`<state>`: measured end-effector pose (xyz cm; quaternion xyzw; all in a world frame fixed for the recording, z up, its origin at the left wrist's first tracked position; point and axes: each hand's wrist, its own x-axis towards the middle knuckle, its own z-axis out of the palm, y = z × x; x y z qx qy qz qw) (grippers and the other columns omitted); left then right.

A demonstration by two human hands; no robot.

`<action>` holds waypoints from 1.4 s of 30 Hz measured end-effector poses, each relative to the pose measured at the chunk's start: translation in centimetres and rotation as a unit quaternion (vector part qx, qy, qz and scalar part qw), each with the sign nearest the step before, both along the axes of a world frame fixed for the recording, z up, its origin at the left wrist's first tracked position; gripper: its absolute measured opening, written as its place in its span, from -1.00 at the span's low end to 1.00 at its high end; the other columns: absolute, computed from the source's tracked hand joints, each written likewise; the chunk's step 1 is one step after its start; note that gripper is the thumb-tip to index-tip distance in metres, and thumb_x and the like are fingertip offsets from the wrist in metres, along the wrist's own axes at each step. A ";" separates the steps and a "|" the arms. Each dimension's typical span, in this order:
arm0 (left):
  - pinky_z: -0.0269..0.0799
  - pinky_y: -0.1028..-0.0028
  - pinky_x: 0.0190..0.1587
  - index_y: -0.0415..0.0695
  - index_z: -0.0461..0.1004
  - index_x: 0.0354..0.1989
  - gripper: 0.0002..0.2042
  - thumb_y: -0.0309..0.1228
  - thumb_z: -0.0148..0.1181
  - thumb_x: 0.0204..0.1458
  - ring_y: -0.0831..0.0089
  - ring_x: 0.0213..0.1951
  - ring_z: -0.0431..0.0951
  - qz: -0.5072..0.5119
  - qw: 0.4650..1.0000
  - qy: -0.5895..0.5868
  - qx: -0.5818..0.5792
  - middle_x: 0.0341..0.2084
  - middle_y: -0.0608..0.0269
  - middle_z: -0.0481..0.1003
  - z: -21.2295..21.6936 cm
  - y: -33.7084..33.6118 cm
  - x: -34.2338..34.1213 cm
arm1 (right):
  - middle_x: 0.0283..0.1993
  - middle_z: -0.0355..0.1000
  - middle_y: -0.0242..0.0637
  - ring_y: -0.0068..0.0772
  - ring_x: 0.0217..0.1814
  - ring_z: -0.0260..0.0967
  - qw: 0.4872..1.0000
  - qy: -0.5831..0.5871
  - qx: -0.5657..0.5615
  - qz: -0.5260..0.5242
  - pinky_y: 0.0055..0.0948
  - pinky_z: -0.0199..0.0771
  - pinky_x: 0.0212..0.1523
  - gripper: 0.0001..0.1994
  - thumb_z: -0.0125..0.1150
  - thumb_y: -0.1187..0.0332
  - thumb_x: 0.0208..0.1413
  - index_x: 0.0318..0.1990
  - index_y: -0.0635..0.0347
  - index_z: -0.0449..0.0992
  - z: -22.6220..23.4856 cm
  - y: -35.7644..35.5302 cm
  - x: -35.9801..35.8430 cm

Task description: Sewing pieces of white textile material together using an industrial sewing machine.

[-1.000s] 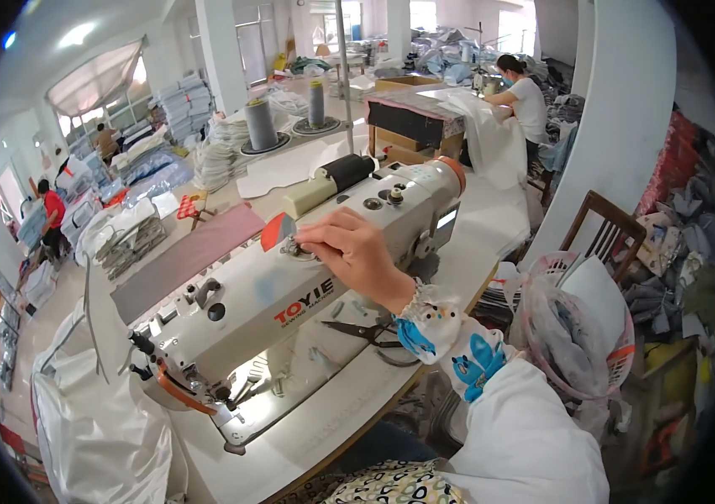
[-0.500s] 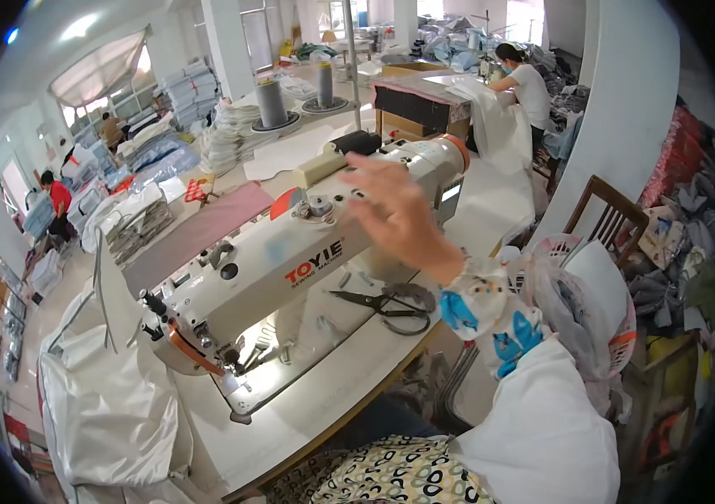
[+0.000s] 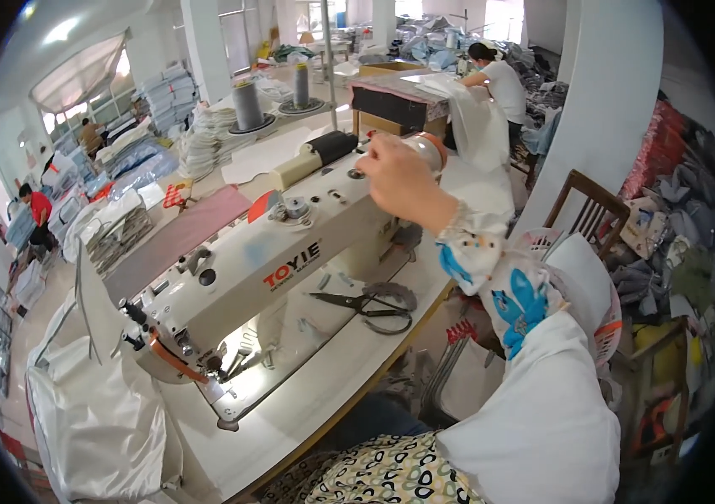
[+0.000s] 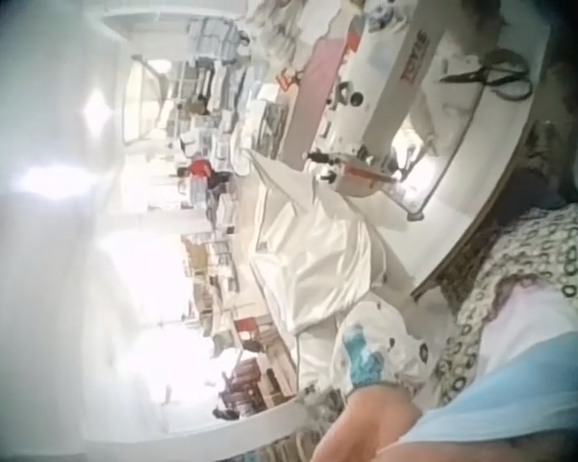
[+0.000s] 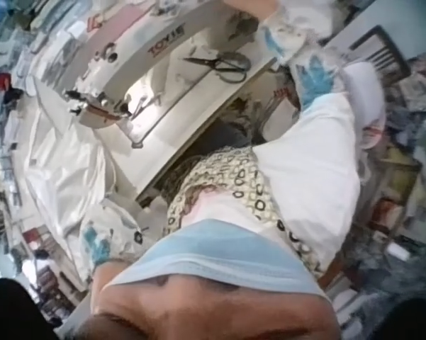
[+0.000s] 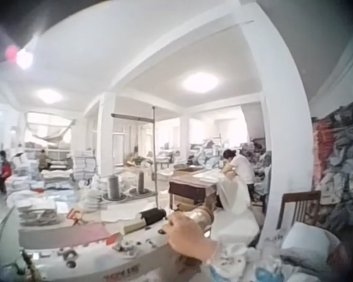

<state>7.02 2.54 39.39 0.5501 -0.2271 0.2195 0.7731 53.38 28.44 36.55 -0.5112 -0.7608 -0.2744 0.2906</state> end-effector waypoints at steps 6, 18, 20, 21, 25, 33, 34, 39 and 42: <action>0.45 0.28 0.03 -0.18 0.48 -0.02 -0.75 -0.34 0.08 0.21 0.30 -0.01 0.50 0.256 0.963 0.059 0.066 -0.06 0.08 0.48 -1.0 5.0 3.0 | -0.28 0.39 -0.19 -0.08 -0.13 0.41 0.997 0.034 0.004 0.062 -0.19 0.44 -0.12 -0.96 0.16 0.47 0.00 -0.39 0.20 0.52 0.6 0.0 0.9; 0.47 0.36 0.06 -0.14 0.43 0.11 -0.67 -0.34 -0.01 0.21 0.36 0.07 0.47 0.673 0.692 0.128 0.228 0.04 0.15 0.42 4.0 13.5 19.1 | -0.26 0.47 -0.15 -0.08 -0.17 0.49 0.981 0.008 0.039 0.190 -0.21 0.52 -0.10 -0.83 0.15 0.46 -0.07 -0.27 0.24 0.49 -0.9 -7.8 2.4; 0.45 0.44 0.04 -0.18 0.41 0.10 -0.69 -0.36 0.01 0.22 0.36 0.05 0.49 0.612 0.697 0.304 0.218 0.02 0.17 0.44 7.6 13.3 24.8 | -0.26 0.45 -0.21 -0.13 -0.15 0.49 0.961 0.026 0.068 0.268 -0.23 0.54 -0.07 -0.82 0.18 0.45 -0.12 -0.30 0.26 0.47 0.0 -10.0 1.2; 0.38 0.44 0.08 -0.31 0.37 0.14 -0.67 -0.46 0.06 0.23 0.39 0.00 0.50 0.521 0.751 0.350 0.205 -0.05 0.15 0.48 6.8 15.6 25.7 | -0.26 0.45 -0.21 -0.13 -0.15 0.49 0.957 0.027 0.078 0.279 -0.23 0.54 -0.07 -0.82 0.18 0.45 -0.12 -0.30 0.26 0.47 0.5 -11.1 0.5; 0.46 0.51 -0.16 -0.35 0.43 0.01 -0.71 -0.42 0.16 0.20 0.43 -0.20 0.55 0.360 0.783 0.505 -0.048 -0.17 0.08 0.52 7.1 22.3 30.9 | -0.28 0.43 -0.24 -0.18 -0.13 0.49 0.941 -0.012 0.135 0.309 -0.29 0.57 -0.07 -0.81 0.21 0.44 -0.17 -0.32 0.25 0.47 1.0 -12.5 -1.3; 0.33 0.44 -0.49 -0.23 0.56 -0.32 -0.88 -0.45 0.23 0.03 0.51 -0.60 0.42 0.610 0.575 0.335 0.430 -0.63 0.20 0.50 6.0 25.8 30.7 | -0.28 0.46 -0.17 -0.12 -0.17 0.45 0.925 0.280 0.103 0.236 -0.21 0.45 -0.18 -0.83 0.22 0.31 0.17 -0.35 0.23 0.47 2.2 -4.7 4.3; 0.33 0.44 -0.49 -0.23 0.56 -0.32 -0.88 -0.45 0.23 0.03 0.51 -0.60 0.42 0.616 0.563 0.341 0.432 -0.63 0.20 0.50 7.0 24.5 30.0 | -0.32 0.46 -0.15 -0.09 -0.20 0.45 0.940 0.268 0.086 0.195 -0.19 0.43 -0.21 -0.79 0.21 0.28 0.21 -0.36 0.24 0.47 2.1 -2.6 5.1; 0.36 0.32 -0.44 -0.19 0.47 -0.38 -0.94 -0.58 0.19 -0.04 0.26 -0.55 0.49 0.560 0.485 0.236 0.629 -0.64 0.14 0.44 4.7 22.7 29.3 | -0.37 0.49 -0.08 0.00 -0.21 0.44 0.884 0.334 -0.200 0.261 -0.11 0.40 -0.20 -0.73 0.31 0.19 0.07 -0.44 0.24 0.50 1.0 0.6 6.2; 0.38 0.26 -0.41 -0.16 0.50 -0.40 -0.94 -0.56 0.20 -0.08 0.13 -0.48 0.52 0.570 0.434 0.288 0.636 -0.58 0.11 0.48 4.0 25.4 28.1 | -0.45 0.43 -0.10 -0.01 -0.29 0.40 0.936 0.252 -0.052 0.239 -0.13 0.38 -0.25 -0.72 0.33 0.22 0.05 -0.49 0.24 0.45 -0.2 2.1 5.0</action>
